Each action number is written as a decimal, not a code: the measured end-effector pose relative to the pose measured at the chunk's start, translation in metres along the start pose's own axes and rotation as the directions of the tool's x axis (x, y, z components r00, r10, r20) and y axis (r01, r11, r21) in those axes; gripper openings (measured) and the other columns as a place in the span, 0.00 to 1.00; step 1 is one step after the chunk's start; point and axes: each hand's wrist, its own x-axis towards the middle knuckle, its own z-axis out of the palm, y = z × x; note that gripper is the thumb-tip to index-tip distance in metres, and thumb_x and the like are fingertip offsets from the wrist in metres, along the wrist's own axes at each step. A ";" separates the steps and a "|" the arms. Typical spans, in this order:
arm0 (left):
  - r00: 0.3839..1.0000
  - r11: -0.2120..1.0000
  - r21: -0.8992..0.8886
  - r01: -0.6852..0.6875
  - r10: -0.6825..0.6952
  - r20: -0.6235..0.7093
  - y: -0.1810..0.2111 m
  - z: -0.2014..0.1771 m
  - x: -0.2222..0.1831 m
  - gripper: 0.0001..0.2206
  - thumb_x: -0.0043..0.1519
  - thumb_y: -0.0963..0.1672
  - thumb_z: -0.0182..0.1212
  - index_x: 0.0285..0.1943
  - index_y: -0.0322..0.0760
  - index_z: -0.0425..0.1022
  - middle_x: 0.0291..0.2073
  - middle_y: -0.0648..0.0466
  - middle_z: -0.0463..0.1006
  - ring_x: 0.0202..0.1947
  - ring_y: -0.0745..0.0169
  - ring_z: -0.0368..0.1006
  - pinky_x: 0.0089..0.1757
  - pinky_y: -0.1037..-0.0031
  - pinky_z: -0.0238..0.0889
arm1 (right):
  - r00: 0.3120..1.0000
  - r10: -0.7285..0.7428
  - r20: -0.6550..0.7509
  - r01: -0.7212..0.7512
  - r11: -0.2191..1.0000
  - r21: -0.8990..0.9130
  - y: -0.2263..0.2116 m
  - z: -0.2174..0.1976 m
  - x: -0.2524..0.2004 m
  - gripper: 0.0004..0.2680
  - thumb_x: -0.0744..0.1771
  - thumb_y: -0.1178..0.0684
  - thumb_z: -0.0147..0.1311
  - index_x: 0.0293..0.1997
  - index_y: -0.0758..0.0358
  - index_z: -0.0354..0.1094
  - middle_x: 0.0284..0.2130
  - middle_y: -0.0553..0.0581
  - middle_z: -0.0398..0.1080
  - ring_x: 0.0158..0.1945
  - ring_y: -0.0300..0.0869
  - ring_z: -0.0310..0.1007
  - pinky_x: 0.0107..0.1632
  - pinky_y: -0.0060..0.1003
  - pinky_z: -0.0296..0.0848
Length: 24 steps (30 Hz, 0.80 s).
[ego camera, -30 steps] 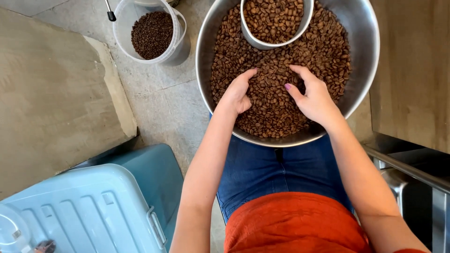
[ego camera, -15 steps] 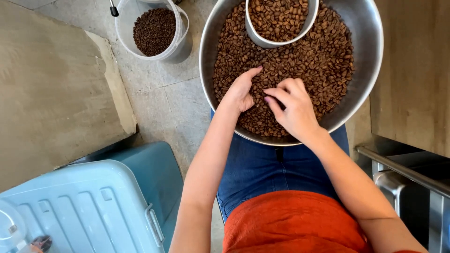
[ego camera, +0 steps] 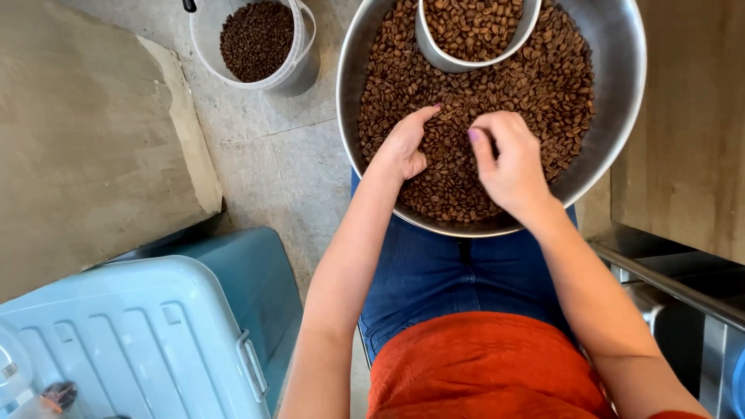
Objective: Sorting and spreading roasted coffee beans in a metal bowl for inspection
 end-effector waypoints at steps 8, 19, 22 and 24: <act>0.999 1.000 -0.005 -0.021 0.020 -0.044 0.002 -0.001 0.001 0.21 0.66 0.45 0.58 0.59 0.16 0.67 0.43 0.27 0.78 0.40 0.34 0.80 0.39 0.43 0.77 | 0.937 0.323 0.134 -0.326 0.669 0.668 0.030 -0.029 -0.004 0.07 0.75 0.64 0.37 0.49 0.67 0.64 0.26 0.52 0.59 0.29 0.34 0.57 0.37 0.28 0.64; 1.000 0.999 -0.043 -0.003 0.001 -0.027 0.000 -0.004 0.007 0.21 0.65 0.44 0.61 0.58 0.16 0.68 0.43 0.28 0.78 0.40 0.34 0.80 0.40 0.42 0.77 | 0.918 0.356 0.173 -0.380 0.667 0.641 0.033 -0.023 -0.023 0.14 0.69 0.73 0.31 0.49 0.71 0.68 0.28 0.57 0.63 0.27 0.35 0.57 0.33 0.29 0.64; 0.999 0.999 -0.040 0.000 -0.001 -0.034 0.000 -0.002 0.004 0.20 0.65 0.44 0.61 0.57 0.17 0.68 0.41 0.29 0.79 0.39 0.34 0.81 0.39 0.42 0.77 | 0.945 0.293 0.149 -0.325 0.768 0.551 0.022 -0.018 -0.025 0.12 0.70 0.71 0.36 0.49 0.70 0.70 0.23 0.56 0.62 0.23 0.35 0.56 0.31 0.29 0.63; 0.999 0.999 -0.037 0.001 -0.003 -0.043 -0.001 -0.005 0.010 0.20 0.64 0.44 0.61 0.57 0.18 0.67 0.40 0.29 0.79 0.38 0.35 0.81 0.38 0.43 0.77 | 0.956 0.263 0.127 -0.291 0.819 0.494 0.014 -0.016 -0.024 0.09 0.71 0.69 0.41 0.50 0.70 0.70 0.21 0.55 0.62 0.22 0.34 0.56 0.30 0.29 0.63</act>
